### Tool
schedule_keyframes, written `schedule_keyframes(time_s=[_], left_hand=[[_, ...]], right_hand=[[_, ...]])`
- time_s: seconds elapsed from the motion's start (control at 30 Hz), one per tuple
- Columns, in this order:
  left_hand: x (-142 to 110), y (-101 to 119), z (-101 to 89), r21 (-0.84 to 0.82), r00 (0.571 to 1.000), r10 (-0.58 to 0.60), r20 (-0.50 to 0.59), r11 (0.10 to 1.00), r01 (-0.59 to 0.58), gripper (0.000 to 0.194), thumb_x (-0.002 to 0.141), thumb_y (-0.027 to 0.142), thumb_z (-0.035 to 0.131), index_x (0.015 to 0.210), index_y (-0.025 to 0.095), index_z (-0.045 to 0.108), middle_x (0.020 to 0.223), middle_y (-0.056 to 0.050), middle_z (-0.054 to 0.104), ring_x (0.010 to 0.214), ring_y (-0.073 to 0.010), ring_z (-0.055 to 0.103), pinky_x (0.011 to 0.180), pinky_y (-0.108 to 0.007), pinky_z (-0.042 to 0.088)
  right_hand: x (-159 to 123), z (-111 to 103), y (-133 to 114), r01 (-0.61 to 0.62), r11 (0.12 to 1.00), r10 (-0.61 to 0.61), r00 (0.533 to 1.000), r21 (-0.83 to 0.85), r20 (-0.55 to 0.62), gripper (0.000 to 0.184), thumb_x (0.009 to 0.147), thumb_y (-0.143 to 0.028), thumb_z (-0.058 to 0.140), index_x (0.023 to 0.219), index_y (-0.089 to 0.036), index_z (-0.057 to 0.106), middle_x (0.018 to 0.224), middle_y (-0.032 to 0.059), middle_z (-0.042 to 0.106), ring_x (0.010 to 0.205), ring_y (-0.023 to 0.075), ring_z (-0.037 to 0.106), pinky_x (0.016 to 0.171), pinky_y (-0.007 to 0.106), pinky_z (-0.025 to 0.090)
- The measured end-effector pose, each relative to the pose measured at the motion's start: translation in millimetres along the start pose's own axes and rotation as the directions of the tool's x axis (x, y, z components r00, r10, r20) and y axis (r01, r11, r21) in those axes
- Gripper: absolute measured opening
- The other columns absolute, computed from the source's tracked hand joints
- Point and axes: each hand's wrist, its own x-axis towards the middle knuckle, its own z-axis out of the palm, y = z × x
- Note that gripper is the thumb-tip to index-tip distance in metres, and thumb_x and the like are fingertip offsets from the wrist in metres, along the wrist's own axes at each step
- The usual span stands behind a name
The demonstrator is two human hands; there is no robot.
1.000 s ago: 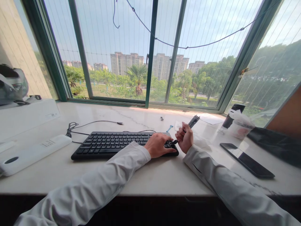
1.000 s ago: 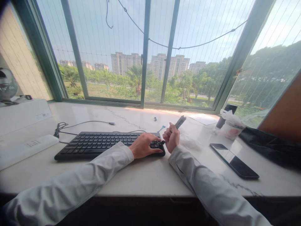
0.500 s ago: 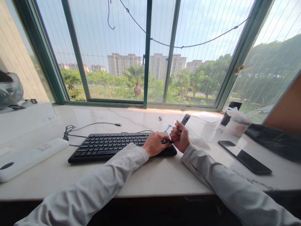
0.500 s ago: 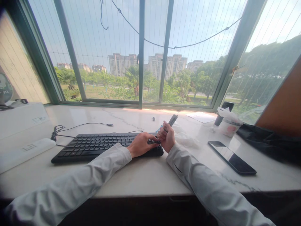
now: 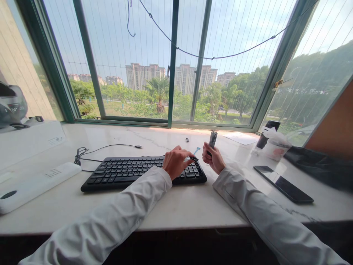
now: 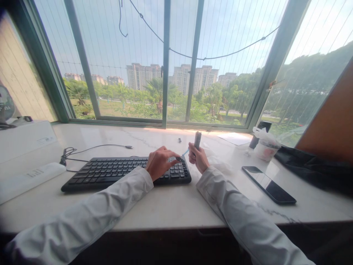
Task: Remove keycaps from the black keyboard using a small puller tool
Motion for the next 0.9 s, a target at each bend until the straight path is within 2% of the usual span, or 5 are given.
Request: schedule_keyframes(time_s=[0.13,0.4,0.57,0.73,0.9], left_hand=[[0,-2,-7.5,0.057,0.999,-0.024,-0.028,0.998,0.026,0.019,0.082,0.042,0.068,0.098,0.033,0.074,0.089,0.0,0.072,0.088,-0.0179,0.058,0.065,-0.026,0.042],[0,-3,-9.3,0.064,0.996,-0.079,-0.027,0.995,0.081,0.019,0.083,0.044,0.067,0.096,0.033,0.073,0.088,-0.001,0.071,0.091,-0.0181,0.06,0.068,-0.026,0.042],[1,-2,-10.6,0.058,0.994,-0.112,-0.021,0.992,0.113,0.025,0.082,0.045,0.068,0.103,0.032,0.07,0.089,0.002,0.073,0.086,-0.0166,0.065,0.069,-0.025,0.042],[1,-3,-8.1,0.043,0.994,-0.109,-0.016,0.993,0.11,0.024,0.085,0.045,0.064,0.105,0.033,0.067,0.09,0.005,0.074,0.077,-0.0149,0.067,0.066,-0.024,0.042],[1,-3,-7.5,0.058,0.991,-0.136,0.011,0.989,0.135,0.023,0.086,0.046,0.062,0.103,0.032,0.069,0.088,0.004,0.075,0.077,-0.0159,0.068,0.068,-0.025,0.043]], right_hand=[[-3,-1,9,-0.057,0.981,0.089,0.981,-0.186,0.171,0.036,0.077,-0.051,0.068,0.083,-0.017,0.059,0.047,-0.0119,0.024,0.038,0.0038,0.02,0.037,0.018,0.015],[-2,-8,12,-0.006,0.954,0.071,0.976,-0.301,0.207,0.033,0.075,-0.041,0.07,0.096,-0.016,0.066,0.047,-0.0108,0.031,0.04,0.0048,0.024,0.038,0.019,0.017],[-2,-10,10,0.039,0.929,0.063,0.964,-0.368,0.259,0.038,0.073,-0.041,0.071,0.102,-0.016,0.068,0.048,-0.0099,0.033,0.04,0.0057,0.025,0.038,0.02,0.018],[1,-12,14,0.169,0.843,-0.066,0.975,-0.511,0.213,0.034,0.071,-0.042,0.074,0.094,-0.017,0.072,0.048,-0.0089,0.032,0.043,0.0063,0.026,0.039,0.02,0.018],[5,-15,21,0.293,0.749,-0.233,0.956,-0.595,0.177,0.027,0.068,-0.042,0.076,0.076,-0.017,0.075,0.048,-0.0058,0.039,0.048,0.0085,0.032,0.045,0.022,0.027]])
